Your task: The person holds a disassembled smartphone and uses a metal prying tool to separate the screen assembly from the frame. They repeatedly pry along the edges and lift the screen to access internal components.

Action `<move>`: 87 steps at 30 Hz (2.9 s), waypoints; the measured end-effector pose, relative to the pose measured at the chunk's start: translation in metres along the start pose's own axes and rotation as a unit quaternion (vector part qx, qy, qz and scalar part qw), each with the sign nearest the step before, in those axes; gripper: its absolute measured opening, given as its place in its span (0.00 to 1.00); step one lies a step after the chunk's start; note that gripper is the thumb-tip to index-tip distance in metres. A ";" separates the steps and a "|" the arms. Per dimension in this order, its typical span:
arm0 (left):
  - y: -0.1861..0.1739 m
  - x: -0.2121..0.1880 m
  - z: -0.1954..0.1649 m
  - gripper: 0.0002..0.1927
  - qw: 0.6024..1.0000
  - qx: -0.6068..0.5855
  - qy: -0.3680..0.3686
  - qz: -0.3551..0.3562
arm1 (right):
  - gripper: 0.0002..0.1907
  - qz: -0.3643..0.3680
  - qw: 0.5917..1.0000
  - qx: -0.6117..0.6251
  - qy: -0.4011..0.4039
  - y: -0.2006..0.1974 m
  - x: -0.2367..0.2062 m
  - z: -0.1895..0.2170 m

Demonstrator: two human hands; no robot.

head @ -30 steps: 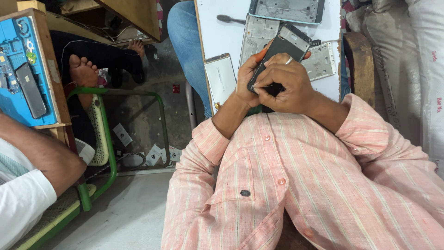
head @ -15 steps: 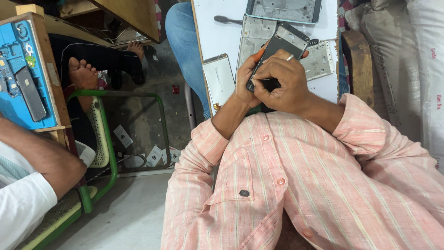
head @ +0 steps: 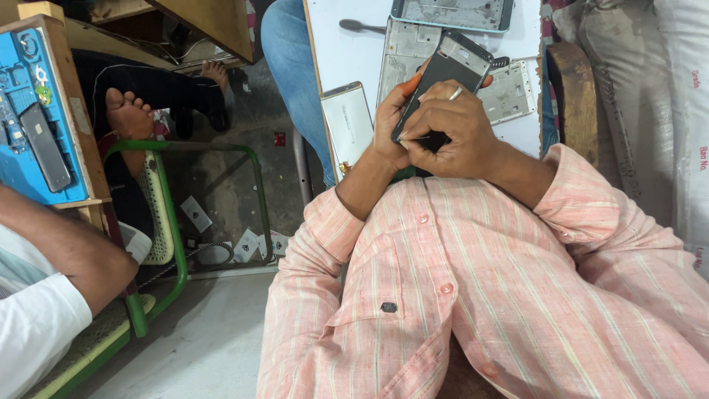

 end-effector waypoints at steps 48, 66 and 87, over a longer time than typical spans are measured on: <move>0.087 -0.022 -0.042 0.49 0.974 0.181 0.121 0.063 | 0.04 -0.269 0.905 0.292 0.149 -0.047 -0.027 -0.023; 0.045 -0.026 -0.032 0.39 0.985 0.128 0.113 0.002 | 0.02 -0.239 0.942 0.199 0.123 -0.042 -0.040 -0.031; 0.018 -0.014 -0.023 0.37 0.995 0.058 0.047 0.059 | 0.08 -0.276 0.938 0.175 0.115 -0.045 -0.057 -0.045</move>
Point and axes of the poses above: each hand's wrist, its own x-axis towards the middle knuckle, its own y-axis out of the palm, z = x × y, the point moved 3 cm from there along x, towards the middle knuckle, and after that the axes turned 14 degrees about x, right-handed, at the moved point
